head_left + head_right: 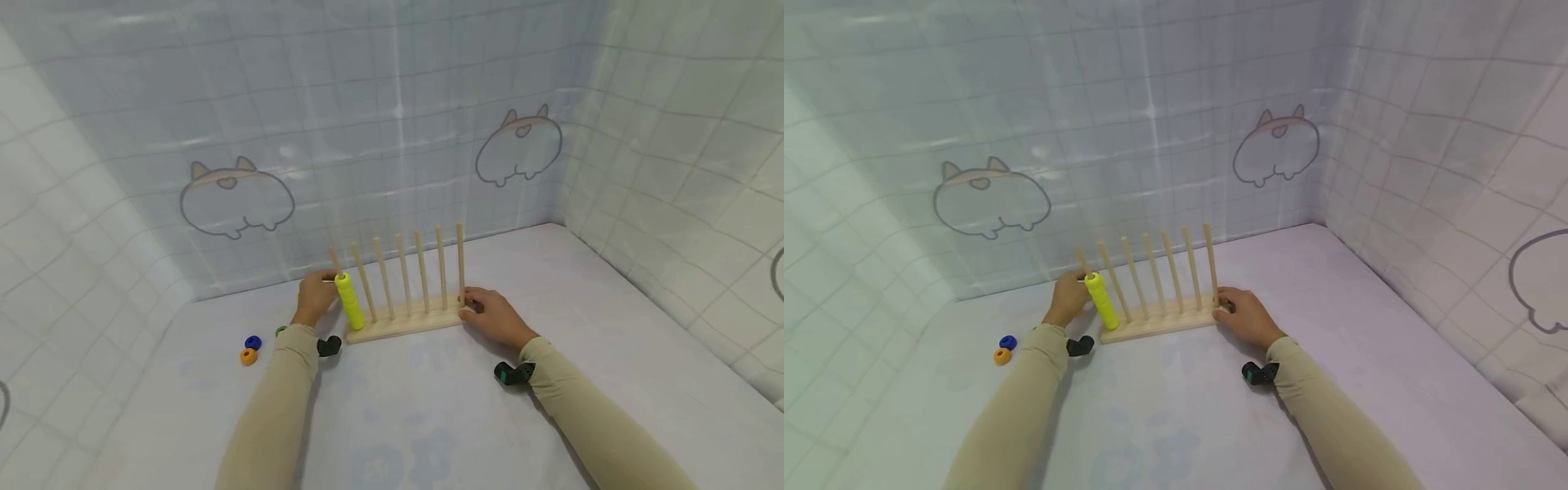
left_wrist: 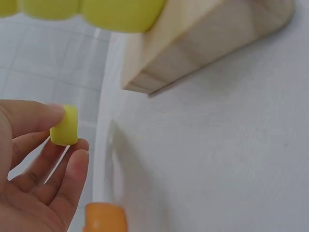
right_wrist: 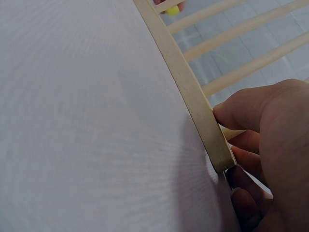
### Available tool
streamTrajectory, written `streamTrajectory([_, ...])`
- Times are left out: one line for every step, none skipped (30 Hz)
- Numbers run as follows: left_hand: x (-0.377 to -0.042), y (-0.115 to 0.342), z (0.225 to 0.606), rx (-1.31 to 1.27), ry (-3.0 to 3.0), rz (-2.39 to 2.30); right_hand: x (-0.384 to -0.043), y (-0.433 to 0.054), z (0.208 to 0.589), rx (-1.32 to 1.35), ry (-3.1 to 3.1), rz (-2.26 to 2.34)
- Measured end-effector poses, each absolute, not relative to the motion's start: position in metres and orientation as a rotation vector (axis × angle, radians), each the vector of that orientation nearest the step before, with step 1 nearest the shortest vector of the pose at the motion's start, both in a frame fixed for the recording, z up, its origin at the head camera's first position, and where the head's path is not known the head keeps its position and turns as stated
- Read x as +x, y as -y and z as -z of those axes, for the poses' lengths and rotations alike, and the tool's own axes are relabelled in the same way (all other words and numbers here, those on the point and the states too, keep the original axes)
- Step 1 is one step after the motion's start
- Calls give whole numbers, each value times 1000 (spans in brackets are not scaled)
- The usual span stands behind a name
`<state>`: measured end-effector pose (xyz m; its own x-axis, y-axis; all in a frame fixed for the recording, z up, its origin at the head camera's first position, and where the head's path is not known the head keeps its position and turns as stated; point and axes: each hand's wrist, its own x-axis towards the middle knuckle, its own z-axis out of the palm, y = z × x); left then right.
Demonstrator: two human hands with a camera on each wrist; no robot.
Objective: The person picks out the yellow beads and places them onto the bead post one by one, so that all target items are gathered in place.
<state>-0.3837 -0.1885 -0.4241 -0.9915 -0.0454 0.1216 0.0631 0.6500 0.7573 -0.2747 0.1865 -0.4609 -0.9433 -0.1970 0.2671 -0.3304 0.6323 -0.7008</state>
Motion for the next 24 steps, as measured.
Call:
streamTrajectory([-383,189,423,-25,2726,1282,-275,-187,461,431,2690,-1198])
streamTrajectory([-382,190,422,-36,2720,1301,-275,-187,462,420,2696,-1195])
streamTrajectory([-382,191,421,-45,2714,1315,-275,-187,462,416,2699,-1195])
streamTrajectory([-381,192,421,-49,2708,1327,-275,-188,463,411,2701,-1199])
streamTrajectory([-380,194,420,-45,2703,1337,-276,-188,463,408,2704,-1200])
streamTrajectory([-379,195,420,-38,2702,1342,-276,-187,463,408,2704,-1204])
streamTrajectory([-379,196,420,-32,2702,1341,-276,-187,463,409,2706,-1205])
streamTrajectory([-378,198,420,-26,2699,1340,-276,-187,463,408,2706,-1211])
streamTrajectory([-378,199,420,-17,2693,1341,-275,-187,462,409,2705,-1211])
streamTrajectory([-377,201,420,-10,2689,1343,-275,-187,462,411,2706,-1210])
streamTrajectory([-376,202,421,-1,2683,1348,-275,-187,462,413,2709,-1206])
streamTrajectory([-376,204,421,3,2680,1348,-274,-187,462,418,2709,-1203])
streamTrajectory([-376,205,422,1,2675,1349,-274,-187,462,416,2709,-1206])
streamTrajectory([-375,206,422,0,2669,1353,-274,-187,462,416,2710,-1205])
streamTrajectory([-374,208,422,-4,2666,1354,-274,-187,461,413,2711,-1206])
streamTrajectory([-374,209,422,-5,2664,1359,-274,-187,461,417,2711,-1206])
streamTrajectory([-373,211,422,-5,2660,1369,-274,-187,461,417,2711,-1206])
streamTrajectory([-372,212,421,-8,2658,1375,-274,-187,461,415,2711,-1206])
streamTrajectory([-371,213,421,-11,2653,1386,-274,-187,461,410,2710,-1211])
streamTrajectory([-370,214,420,-12,2652,1391,-274,-187,461,415,2708,-1207])
streamTrajectory([-369,215,420,-12,2649,1400,-274,-188,462,417,2707,-1207])
streamTrajectory([-368,216,419,-10,2647,1410,-275,-188,462,421,2704,-1205])
streamTrajectory([-367,217,418,-9,2643,1421,-275,-188,462,420,2702,-1210])
streamTrajectory([-367,218,418,-8,2641,1428,-275,-187,462,419,2700,-1213])
